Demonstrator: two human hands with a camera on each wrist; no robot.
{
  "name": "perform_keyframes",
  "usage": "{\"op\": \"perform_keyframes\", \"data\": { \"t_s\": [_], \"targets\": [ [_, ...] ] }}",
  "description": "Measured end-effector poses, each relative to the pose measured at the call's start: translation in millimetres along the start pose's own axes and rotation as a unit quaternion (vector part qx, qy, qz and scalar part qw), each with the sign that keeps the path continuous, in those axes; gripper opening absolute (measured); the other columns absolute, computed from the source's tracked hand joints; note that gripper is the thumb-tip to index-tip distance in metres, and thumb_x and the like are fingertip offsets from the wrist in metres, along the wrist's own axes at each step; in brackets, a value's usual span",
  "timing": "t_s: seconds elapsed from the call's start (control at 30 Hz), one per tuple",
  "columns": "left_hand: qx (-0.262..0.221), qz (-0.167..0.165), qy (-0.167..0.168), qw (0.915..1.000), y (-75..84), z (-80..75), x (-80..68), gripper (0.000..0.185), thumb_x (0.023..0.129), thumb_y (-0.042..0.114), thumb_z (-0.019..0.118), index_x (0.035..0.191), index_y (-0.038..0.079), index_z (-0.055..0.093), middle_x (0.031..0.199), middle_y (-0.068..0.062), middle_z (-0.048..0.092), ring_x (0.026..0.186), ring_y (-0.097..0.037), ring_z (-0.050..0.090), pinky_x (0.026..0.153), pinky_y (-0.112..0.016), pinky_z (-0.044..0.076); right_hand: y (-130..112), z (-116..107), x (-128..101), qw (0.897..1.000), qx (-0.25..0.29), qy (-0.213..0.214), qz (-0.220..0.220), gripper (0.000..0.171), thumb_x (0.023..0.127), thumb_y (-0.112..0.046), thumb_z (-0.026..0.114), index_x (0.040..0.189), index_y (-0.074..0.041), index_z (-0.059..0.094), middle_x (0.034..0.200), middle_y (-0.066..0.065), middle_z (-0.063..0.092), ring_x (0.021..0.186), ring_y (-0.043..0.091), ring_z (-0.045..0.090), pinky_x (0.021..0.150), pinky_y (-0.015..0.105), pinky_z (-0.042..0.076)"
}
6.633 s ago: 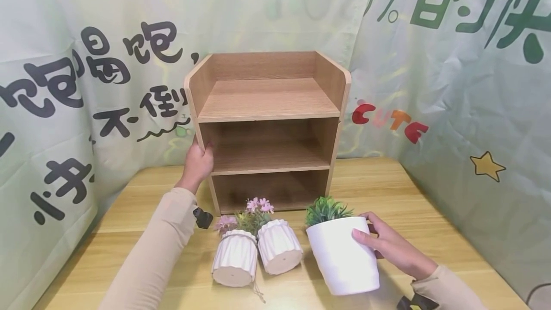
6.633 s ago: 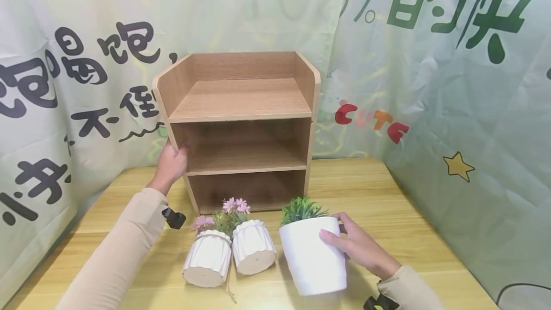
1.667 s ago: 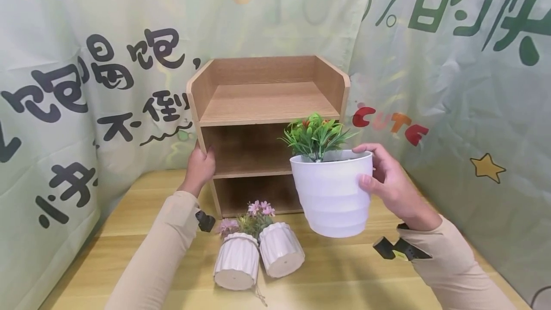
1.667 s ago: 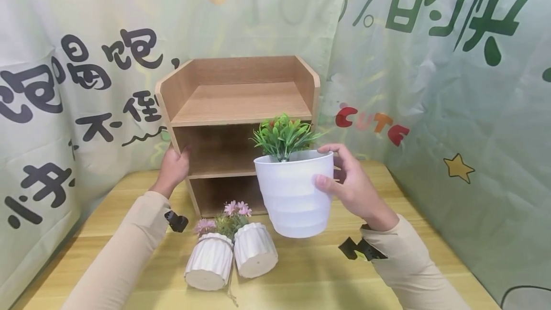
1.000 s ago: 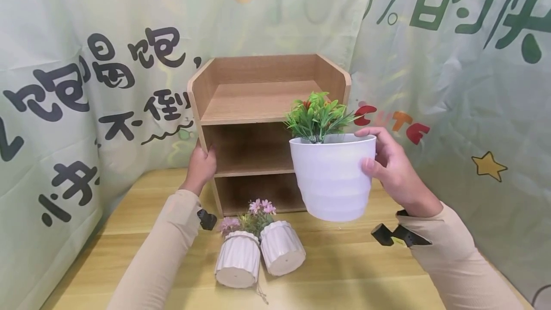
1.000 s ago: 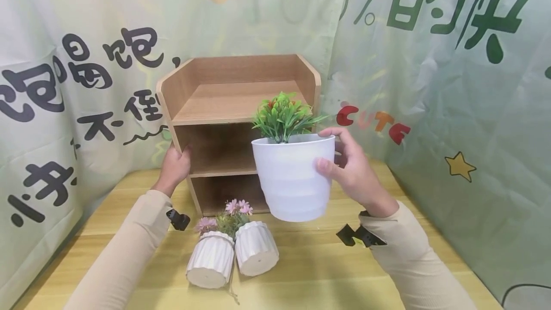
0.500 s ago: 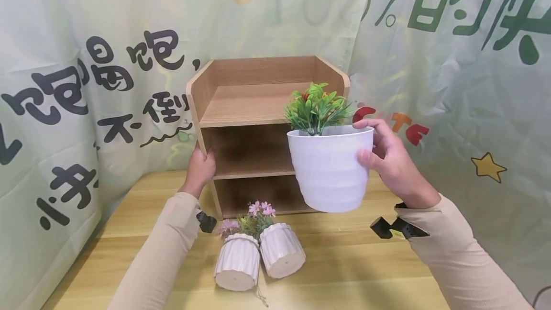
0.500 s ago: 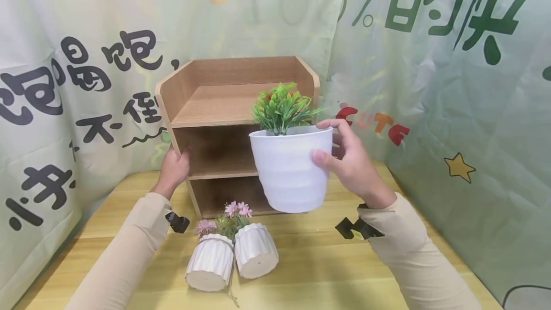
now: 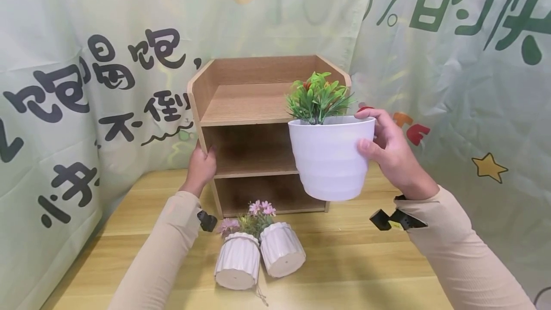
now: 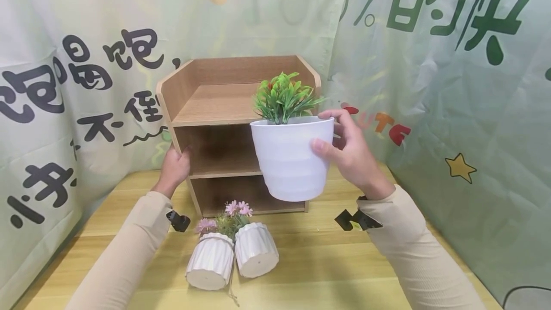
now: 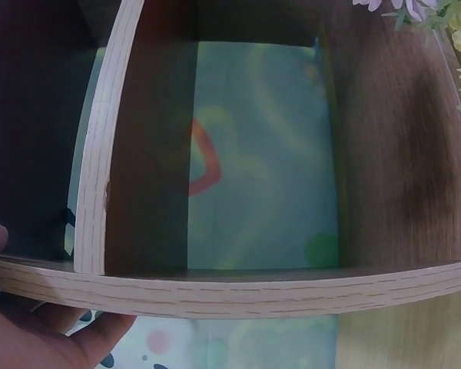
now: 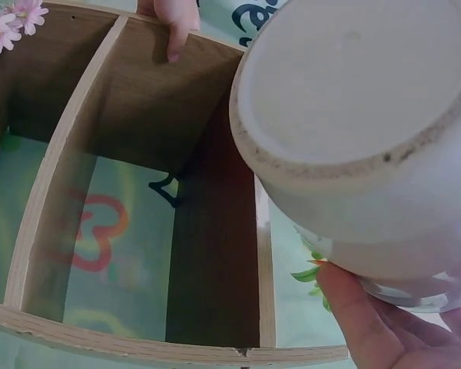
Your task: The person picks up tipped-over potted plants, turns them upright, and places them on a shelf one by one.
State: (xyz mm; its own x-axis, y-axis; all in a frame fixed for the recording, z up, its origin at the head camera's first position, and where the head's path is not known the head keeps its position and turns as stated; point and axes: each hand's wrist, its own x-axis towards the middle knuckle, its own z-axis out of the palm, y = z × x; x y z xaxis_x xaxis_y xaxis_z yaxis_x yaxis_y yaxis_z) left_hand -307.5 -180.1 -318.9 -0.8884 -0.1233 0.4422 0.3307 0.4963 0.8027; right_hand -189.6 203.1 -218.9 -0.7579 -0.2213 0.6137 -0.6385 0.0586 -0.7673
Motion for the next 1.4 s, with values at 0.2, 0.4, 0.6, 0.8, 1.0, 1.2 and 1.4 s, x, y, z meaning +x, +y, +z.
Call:
{"op": "perform_keyframes", "data": {
  "t_s": [0.2,0.4,0.6,0.8,1.0,1.2,1.4],
  "targets": [
    [0.005,-0.004,0.009,0.9999,-2.0,1.5,0.6,0.039,0.101,0.019,0.044,0.131,-0.005,0.042,0.129,-0.034,0.051,0.124,-0.045,0.046,0.108,-0.051,0.033,0.4,2.4,6.4,0.999,-0.010,0.034,-0.011,0.039,0.086,-0.016,0.060,0.123,-0.009,0.049,0.098,0.011,0.062,0.078,0.018,0.066,0.065,0.024,0.057],
    [0.005,-0.004,0.008,0.9999,-1.3,1.9,1.0,0.038,0.101,0.019,0.044,0.131,-0.004,0.042,0.129,-0.033,0.051,0.124,-0.045,0.046,0.108,-0.050,0.033,2.0,3.7,12.7,0.998,-0.014,0.062,-0.029,0.038,0.084,-0.014,0.057,0.122,-0.011,0.051,0.094,0.008,0.064,0.075,0.016,0.064,0.063,0.022,0.055],
    [-0.003,-0.003,0.003,1.0000,-1.0,1.7,0.8,0.039,0.101,0.019,0.044,0.133,-0.004,0.040,0.131,-0.033,0.050,0.125,-0.045,0.045,0.109,-0.050,0.032,4.4,5.7,19.1,0.997,0.003,0.074,-0.036,0.038,0.085,-0.016,0.060,0.122,-0.012,0.051,0.097,0.010,0.063,0.079,0.017,0.064,0.065,0.022,0.055],
    [-0.006,-0.002,-0.001,1.0000,-4.2,1.4,-0.3,0.042,0.102,0.017,0.044,0.138,-0.003,0.038,0.132,-0.033,0.049,0.127,-0.044,0.043,0.110,-0.050,0.031,7.2,7.3,24.4,0.995,-0.002,0.082,-0.049,0.040,0.084,-0.018,0.061,0.123,-0.012,0.051,0.099,0.010,0.063,0.080,0.017,0.065,0.066,0.022,0.056],
    [-0.005,-0.003,0.002,1.0000,-1.7,2.3,1.1,0.040,0.102,0.019,0.044,0.135,-0.003,0.040,0.130,-0.033,0.051,0.126,-0.044,0.044,0.109,-0.050,0.032,5.4,6.6,29.0,0.994,0.000,0.090,-0.053,0.042,0.084,-0.018,0.063,0.124,-0.012,0.050,0.100,0.011,0.063,0.080,0.018,0.065,0.067,0.022,0.056],
    [-0.010,0.000,0.002,0.9999,-0.4,3.9,2.4,0.038,0.102,0.018,0.044,0.132,-0.004,0.042,0.130,-0.032,0.051,0.126,-0.043,0.044,0.109,-0.050,0.032,3.3,6.2,33.6,0.993,-0.008,0.106,-0.058,0.044,0.084,-0.023,0.067,0.124,-0.013,0.050,0.101,0.010,0.064,0.080,0.018,0.065,0.067,0.021,0.055],
    [-0.013,-0.005,0.002,0.9999,-0.4,2.5,0.3,0.040,0.102,0.018,0.044,0.136,-0.003,0.039,0.134,-0.031,0.048,0.129,-0.043,0.042,0.111,-0.049,0.030,2.2,9.4,37.5,0.991,-0.017,0.115,-0.060,0.044,0.084,-0.022,0.068,0.124,-0.013,0.051,0.101,0.009,0.065,0.080,0.018,0.066,0.068,0.021,0.055]
  ]
}}
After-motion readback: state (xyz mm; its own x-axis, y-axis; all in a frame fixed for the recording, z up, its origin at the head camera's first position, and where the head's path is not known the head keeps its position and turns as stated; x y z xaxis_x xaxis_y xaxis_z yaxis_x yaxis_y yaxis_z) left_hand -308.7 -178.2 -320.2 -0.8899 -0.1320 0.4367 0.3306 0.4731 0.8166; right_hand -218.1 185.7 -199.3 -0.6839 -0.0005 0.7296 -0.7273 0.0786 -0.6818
